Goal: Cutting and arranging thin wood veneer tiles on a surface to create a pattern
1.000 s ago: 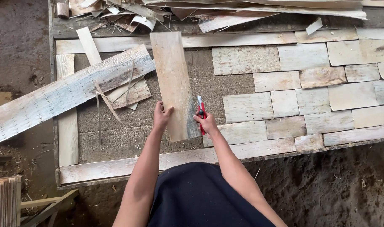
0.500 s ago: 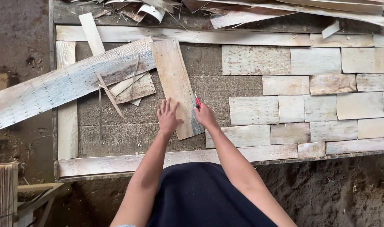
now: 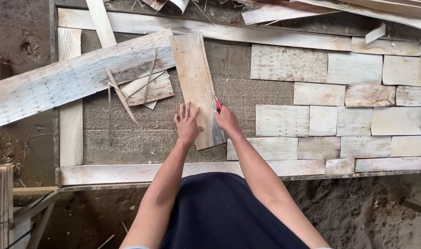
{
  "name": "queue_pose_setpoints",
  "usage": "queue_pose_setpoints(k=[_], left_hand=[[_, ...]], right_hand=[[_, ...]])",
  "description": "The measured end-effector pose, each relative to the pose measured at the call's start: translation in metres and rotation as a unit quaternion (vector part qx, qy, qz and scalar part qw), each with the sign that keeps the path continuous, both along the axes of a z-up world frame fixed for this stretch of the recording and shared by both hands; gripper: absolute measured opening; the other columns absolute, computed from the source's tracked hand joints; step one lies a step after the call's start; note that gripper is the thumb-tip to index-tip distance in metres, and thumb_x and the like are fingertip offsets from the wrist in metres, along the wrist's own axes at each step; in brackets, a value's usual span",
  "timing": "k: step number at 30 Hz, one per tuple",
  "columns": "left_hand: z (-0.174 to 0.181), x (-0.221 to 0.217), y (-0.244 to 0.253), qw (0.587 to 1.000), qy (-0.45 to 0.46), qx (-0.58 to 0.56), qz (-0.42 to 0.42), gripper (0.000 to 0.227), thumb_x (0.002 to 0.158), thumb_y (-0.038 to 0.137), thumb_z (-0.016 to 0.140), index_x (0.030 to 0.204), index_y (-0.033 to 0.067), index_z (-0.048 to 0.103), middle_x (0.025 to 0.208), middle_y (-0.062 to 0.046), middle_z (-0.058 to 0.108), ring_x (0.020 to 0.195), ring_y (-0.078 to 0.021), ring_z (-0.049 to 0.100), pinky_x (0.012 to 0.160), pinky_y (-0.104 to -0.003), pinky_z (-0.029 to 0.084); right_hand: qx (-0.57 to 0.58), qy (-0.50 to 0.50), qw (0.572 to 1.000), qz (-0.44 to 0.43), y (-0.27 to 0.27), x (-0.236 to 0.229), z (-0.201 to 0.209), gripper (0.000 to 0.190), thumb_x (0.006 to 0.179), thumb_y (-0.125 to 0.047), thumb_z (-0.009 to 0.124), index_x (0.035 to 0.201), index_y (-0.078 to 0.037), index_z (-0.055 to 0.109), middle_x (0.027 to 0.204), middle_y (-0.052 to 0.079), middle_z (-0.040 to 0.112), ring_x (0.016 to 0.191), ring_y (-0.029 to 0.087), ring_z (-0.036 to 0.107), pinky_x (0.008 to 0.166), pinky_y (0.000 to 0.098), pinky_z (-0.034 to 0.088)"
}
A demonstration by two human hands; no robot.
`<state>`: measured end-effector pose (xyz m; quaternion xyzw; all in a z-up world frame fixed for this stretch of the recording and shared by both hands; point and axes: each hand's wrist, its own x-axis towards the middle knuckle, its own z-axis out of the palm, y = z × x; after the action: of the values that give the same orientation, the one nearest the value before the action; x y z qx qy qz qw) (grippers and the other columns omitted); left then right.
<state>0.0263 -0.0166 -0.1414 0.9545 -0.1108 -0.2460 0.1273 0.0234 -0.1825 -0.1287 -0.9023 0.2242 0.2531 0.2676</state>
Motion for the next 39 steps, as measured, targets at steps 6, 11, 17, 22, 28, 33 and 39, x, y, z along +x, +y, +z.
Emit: queue_pose_setpoints(k=[6,11,17,22,28,33,39], left_hand=[[-0.005,0.000,-0.003,1.000,-0.002,-0.005,0.001,0.089,0.080,0.040,0.084,0.157,0.0301,0.040,0.172,-0.010,0.009,0.156,-0.0376,0.008,0.120,-0.064,0.021],[-0.003,-0.001,-0.003,1.000,0.009,-0.010,0.004,0.091,0.081,0.040,0.084,0.159,0.0275,0.038,0.172,-0.011,0.006,0.157,-0.0388,0.006,0.121,-0.064,0.020],[0.013,-0.005,-0.007,0.999,0.033,0.012,0.009,0.109,0.078,0.054,0.082,0.164,0.0302,0.021,0.173,-0.007,-0.006,0.157,-0.0366,-0.007,0.124,-0.061,0.009],[-0.002,-0.004,-0.007,0.999,0.036,0.005,0.022,0.110,0.078,0.055,0.081,0.165,0.0327,0.017,0.173,-0.004,-0.007,0.157,-0.0350,-0.009,0.125,-0.060,0.006],[-0.004,-0.007,-0.007,0.999,0.044,0.006,0.029,0.111,0.078,0.054,0.081,0.165,0.0351,0.015,0.173,-0.002,-0.008,0.157,-0.0336,-0.010,0.125,-0.060,0.004],[-0.008,-0.005,-0.010,0.999,0.040,0.003,0.035,0.111,0.077,0.054,0.082,0.165,0.0357,0.016,0.173,-0.002,-0.008,0.157,-0.0330,-0.011,0.125,-0.060,0.004],[-0.007,-0.012,-0.008,0.999,0.041,0.011,0.033,0.112,0.076,0.054,0.083,0.164,0.0365,0.016,0.173,-0.001,-0.009,0.158,-0.0330,-0.009,0.125,-0.060,0.006]], right_hand=[[0.017,0.027,0.999,0.003,0.000,-0.002,0.001,0.050,0.093,-0.041,0.052,0.118,0.000,0.065,0.112,0.030,0.071,0.115,0.049,0.066,0.097,0.0573,0.054],[0.013,0.059,0.998,0.012,0.010,-0.003,0.035,0.052,0.095,-0.039,0.052,0.123,0.002,0.063,0.118,0.031,0.070,0.119,0.048,0.065,0.100,0.0571,0.053],[-0.001,0.095,0.995,0.025,0.010,0.001,0.003,0.053,0.095,-0.038,0.048,0.126,0.002,0.063,0.121,0.028,0.070,0.119,0.045,0.066,0.101,0.0547,0.053],[-0.001,0.114,0.993,0.021,0.016,-0.011,0.018,0.052,0.095,-0.034,0.047,0.126,0.005,0.063,0.123,0.029,0.069,0.120,0.046,0.065,0.101,0.0555,0.053],[0.010,0.137,0.990,0.029,0.012,-0.035,0.032,0.055,0.095,-0.036,0.047,0.130,0.004,0.062,0.127,0.029,0.068,0.124,0.046,0.063,0.104,0.0559,0.051],[0.009,0.150,0.988,0.024,0.006,-0.056,0.028,0.055,0.094,-0.035,0.047,0.130,0.003,0.064,0.127,0.028,0.068,0.124,0.044,0.063,0.102,0.0555,0.052],[0.016,0.169,0.985,0.015,0.008,-0.094,0.024,0.056,0.096,-0.037,0.048,0.132,0.003,0.063,0.128,0.029,0.067,0.124,0.045,0.063,0.102,0.0557,0.052]])
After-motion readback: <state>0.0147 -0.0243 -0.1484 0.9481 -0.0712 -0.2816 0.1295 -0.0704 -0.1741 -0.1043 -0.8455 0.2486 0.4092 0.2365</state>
